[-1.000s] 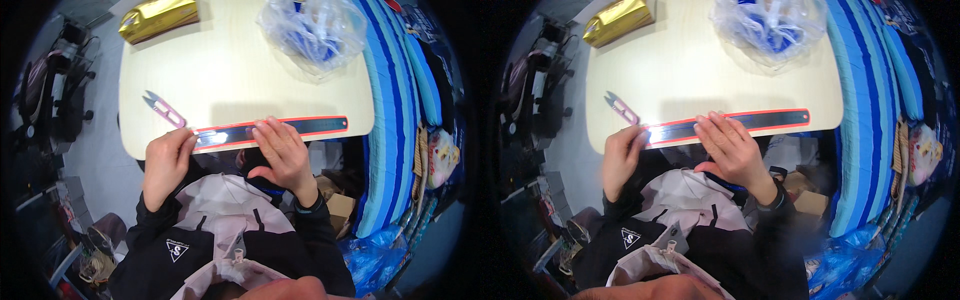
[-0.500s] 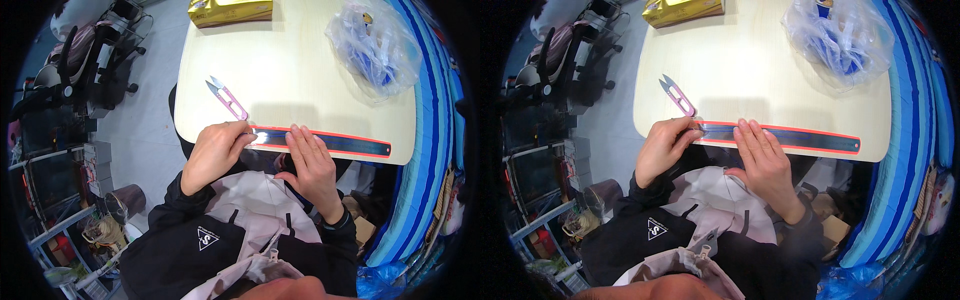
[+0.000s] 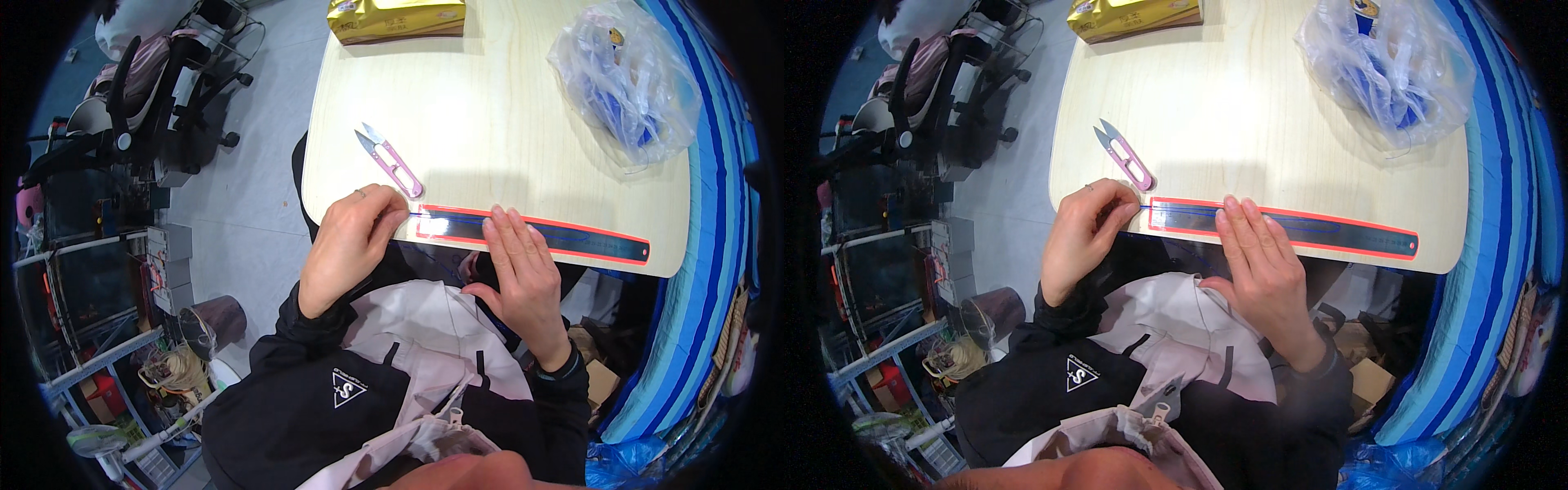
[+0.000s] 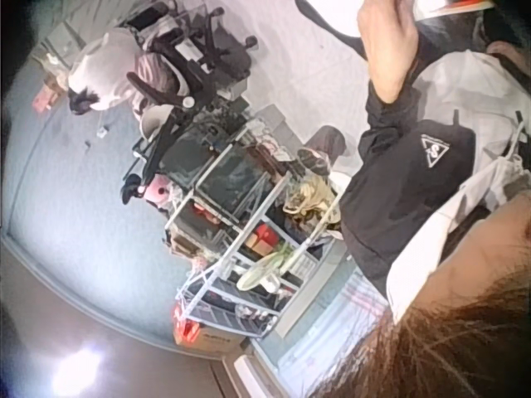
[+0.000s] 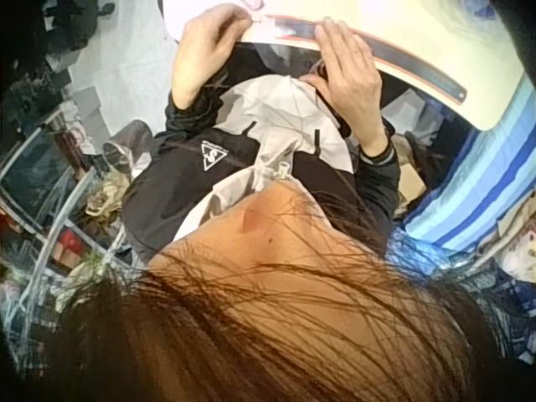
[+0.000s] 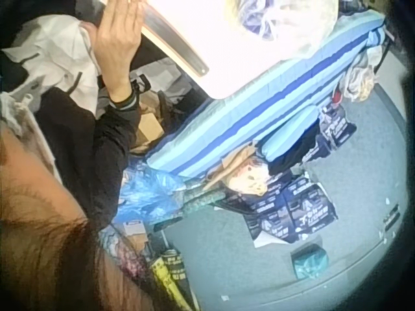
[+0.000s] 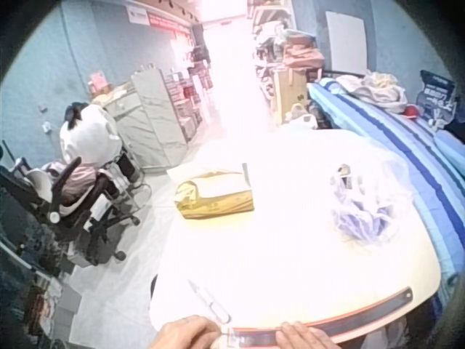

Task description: The person sits at a small table and assembles a blue cable by cutting it with a utility knife, melting the ends with a lighter, and inserting the cable into a long plastic strip. The person repeats this process multiple times, handling the cable, knife, and lighter throughout.

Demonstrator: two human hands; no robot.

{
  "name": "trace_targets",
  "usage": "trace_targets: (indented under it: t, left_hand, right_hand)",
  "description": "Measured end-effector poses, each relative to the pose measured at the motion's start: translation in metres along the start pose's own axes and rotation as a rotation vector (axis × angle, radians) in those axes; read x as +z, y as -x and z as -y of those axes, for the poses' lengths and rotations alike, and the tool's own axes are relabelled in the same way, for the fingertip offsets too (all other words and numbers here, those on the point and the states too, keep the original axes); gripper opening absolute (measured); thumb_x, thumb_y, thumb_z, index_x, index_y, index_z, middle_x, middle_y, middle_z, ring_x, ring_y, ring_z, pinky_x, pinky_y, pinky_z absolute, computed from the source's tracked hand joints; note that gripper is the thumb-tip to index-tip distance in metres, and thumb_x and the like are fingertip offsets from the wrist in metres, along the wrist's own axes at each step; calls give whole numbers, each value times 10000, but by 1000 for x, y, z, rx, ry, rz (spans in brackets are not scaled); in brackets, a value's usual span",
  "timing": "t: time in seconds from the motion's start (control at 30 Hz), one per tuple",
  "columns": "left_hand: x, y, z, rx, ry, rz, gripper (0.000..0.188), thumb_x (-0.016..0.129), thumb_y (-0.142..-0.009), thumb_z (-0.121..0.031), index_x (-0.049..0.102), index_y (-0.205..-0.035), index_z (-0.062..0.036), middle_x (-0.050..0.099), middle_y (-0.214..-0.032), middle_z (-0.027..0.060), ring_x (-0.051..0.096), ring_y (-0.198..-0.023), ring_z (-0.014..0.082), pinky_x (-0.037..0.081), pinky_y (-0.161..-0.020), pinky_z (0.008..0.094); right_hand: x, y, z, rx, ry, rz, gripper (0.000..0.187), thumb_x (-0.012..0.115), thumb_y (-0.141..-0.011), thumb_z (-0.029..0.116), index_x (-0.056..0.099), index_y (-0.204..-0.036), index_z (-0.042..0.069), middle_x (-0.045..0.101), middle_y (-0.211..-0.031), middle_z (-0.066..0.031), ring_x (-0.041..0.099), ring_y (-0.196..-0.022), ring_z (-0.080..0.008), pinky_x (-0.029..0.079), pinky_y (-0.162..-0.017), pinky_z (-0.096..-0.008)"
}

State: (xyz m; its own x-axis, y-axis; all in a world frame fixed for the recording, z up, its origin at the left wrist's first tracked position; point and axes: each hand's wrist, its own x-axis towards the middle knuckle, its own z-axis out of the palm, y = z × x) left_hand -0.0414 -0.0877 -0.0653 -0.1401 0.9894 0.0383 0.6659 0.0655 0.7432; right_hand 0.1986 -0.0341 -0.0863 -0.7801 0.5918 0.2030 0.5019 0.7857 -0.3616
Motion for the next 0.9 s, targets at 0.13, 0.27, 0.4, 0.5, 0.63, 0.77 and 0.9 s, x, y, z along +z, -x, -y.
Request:
trace_targets:
  t: [0.13, 0.27, 0.4, 0.5, 0.63, 0.77, 0.9]
  left_hand:
    - [0, 1, 1, -49, -24, -13, 55, 629, -837, -9, 603, -869, 28, 607, -729, 128, 578, -617, 207, 450, -577, 281]
    - [-4, 2, 9, -86, -33, -30, 57, 627, -846, -14, 607, -871, 32, 607, -724, 115, 567, -610, 173, 447, -575, 268]
    - [-8, 3, 16, -88, -10, -57, 59, 614, -862, -17, 612, -883, 38, 605, -723, 95, 554, -610, 144, 442, -576, 258]
    - [-12, 4, 18, -130, -1, -44, 63, 608, -872, -20, 613, -891, 40, 607, -728, 85, 548, -622, 124, 437, -578, 246]
    - [-17, 7, 23, -175, 77, -45, 71, 635, -836, -51, 630, -875, 8, 619, -734, 142, 596, -628, 253, 458, -586, 317]
    - [-29, 13, 38, -175, 89, -63, 65, 648, -828, -35, 628, -860, 18, 615, -713, 109, 584, -616, 196, 451, -582, 282]
    - [-48, 28, 54, -260, 165, -55, 99, 662, -850, -68, 626, -840, 24, 601, -696, 28, 527, -625, 76, 412, -572, 224]
  right_hand:
    - [0, 0, 0, -1, 7, 5, 820, 712, -626, 406, 516, -1288, -35, 492, -1375, -164, 448, -1299, -295, 367, -1044, -404]
    - [0, 0, 0, -1, 11, 6, 835, 726, -599, 387, 516, -1288, -35, 488, -1379, -165, 446, -1301, -294, 364, -1049, -401]
    - [-1, 0, 1, -2, 3, 4, 843, 742, -572, 354, 518, -1283, -39, 493, -1372, -170, 453, -1293, -302, 379, -1039, -404]
    - [-1, 0, 1, -3, -7, 0, 854, 756, -546, 328, 520, -1279, -42, 498, -1366, -173, 460, -1286, -306, 391, -1030, -406]
    - [0, -1, 1, -5, -10, -20, 866, 765, -518, 312, 526, -1271, -45, 505, -1358, -174, 469, -1277, -307, 400, -1022, -407]
    - [0, -1, 1, -4, -29, -37, 851, 769, -519, 301, 534, -1261, -43, 517, -1345, -172, 477, -1270, -308, 407, -1012, -408]
    - [2, 0, -1, -8, -28, -53, 836, 792, -517, 265, 542, -1257, -33, 526, -1336, -170, 483, -1265, -308, 412, -1005, -407]
